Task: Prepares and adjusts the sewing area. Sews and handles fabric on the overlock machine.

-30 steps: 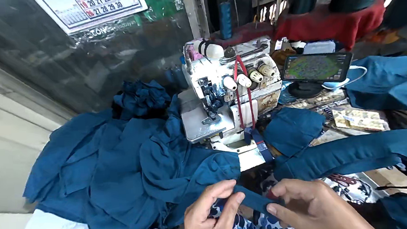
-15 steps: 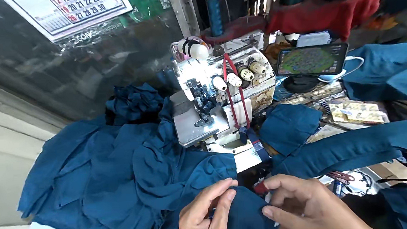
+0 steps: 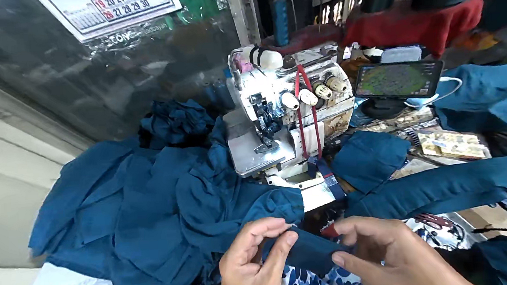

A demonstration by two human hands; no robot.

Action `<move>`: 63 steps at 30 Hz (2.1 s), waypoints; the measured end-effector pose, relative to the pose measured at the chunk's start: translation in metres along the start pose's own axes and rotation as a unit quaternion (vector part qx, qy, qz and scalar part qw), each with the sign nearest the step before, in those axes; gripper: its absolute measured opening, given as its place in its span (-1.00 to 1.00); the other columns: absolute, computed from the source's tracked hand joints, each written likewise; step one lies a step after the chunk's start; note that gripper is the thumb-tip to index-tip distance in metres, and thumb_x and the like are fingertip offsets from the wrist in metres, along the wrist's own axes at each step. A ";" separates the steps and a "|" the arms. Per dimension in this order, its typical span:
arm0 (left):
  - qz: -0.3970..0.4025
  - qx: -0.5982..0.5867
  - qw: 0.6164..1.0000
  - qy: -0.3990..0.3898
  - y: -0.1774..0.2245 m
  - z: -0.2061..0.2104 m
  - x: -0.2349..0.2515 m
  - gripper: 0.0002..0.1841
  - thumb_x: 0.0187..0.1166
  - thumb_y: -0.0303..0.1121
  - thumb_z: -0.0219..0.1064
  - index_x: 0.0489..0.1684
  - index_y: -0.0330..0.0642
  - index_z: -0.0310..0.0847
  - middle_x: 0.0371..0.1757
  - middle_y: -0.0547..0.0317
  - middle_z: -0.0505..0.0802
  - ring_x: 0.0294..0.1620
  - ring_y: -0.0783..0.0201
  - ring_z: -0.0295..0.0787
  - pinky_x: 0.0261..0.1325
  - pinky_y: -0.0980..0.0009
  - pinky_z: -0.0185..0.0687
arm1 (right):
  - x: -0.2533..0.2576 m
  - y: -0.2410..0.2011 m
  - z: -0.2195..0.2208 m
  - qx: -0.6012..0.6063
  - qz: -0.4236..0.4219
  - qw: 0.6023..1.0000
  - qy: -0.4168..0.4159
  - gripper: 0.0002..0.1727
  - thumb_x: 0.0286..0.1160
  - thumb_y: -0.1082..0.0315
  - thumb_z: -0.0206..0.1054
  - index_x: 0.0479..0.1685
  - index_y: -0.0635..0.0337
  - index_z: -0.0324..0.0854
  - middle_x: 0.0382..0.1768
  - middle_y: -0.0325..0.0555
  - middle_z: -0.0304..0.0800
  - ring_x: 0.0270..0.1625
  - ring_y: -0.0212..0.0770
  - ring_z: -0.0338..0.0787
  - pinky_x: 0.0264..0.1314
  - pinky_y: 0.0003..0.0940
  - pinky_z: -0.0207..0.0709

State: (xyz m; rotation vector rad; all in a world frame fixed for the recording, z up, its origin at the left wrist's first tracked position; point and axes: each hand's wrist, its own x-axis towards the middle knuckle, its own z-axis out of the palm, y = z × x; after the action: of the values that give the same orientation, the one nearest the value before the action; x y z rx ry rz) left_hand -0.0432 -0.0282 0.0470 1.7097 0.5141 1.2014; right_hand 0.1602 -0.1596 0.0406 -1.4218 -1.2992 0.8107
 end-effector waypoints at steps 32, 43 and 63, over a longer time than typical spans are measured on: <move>0.137 0.467 0.868 -0.098 -0.037 -0.006 0.136 -0.76 0.69 -0.13 0.24 -0.05 0.20 0.90 -0.14 0.50 0.83 0.03 0.46 0.70 0.13 0.40 0.61 | 0.116 0.006 0.021 0.158 0.085 0.982 0.053 -0.84 0.59 0.25 0.45 -0.06 0.13 0.74 -0.31 -0.14 0.87 -0.57 -0.16 0.82 -0.58 -0.22 0.80; 0.111 0.451 0.884 -0.044 -0.034 -0.015 0.130 -0.80 0.63 -0.12 0.28 -0.15 0.20 0.87 -0.09 0.51 0.82 0.09 0.41 0.69 0.16 0.32 0.61 | 0.126 0.005 0.030 0.185 0.076 0.973 0.120 -0.80 0.59 0.20 0.45 -0.21 0.16 0.79 -0.42 -0.14 0.89 -0.61 -0.21 0.79 -0.64 -0.33 0.72; 0.128 0.589 0.798 -0.014 -0.015 -0.052 0.135 -0.81 0.44 -0.27 0.30 -0.24 -0.14 0.79 -0.29 -0.01 0.86 -0.20 -0.13 0.81 -0.08 -0.19 0.61 | 0.134 -0.009 0.038 0.185 -0.086 0.974 -0.092 -0.54 0.78 0.20 0.23 0.54 0.21 0.57 0.39 -0.13 0.79 0.33 -0.18 0.84 0.40 -0.15 0.77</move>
State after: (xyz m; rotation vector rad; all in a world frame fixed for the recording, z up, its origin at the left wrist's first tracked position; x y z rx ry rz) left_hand -0.0288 0.1059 0.1030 2.9129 1.2067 1.0648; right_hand 0.1489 -0.0213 0.0583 -0.9427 -1.3076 1.0237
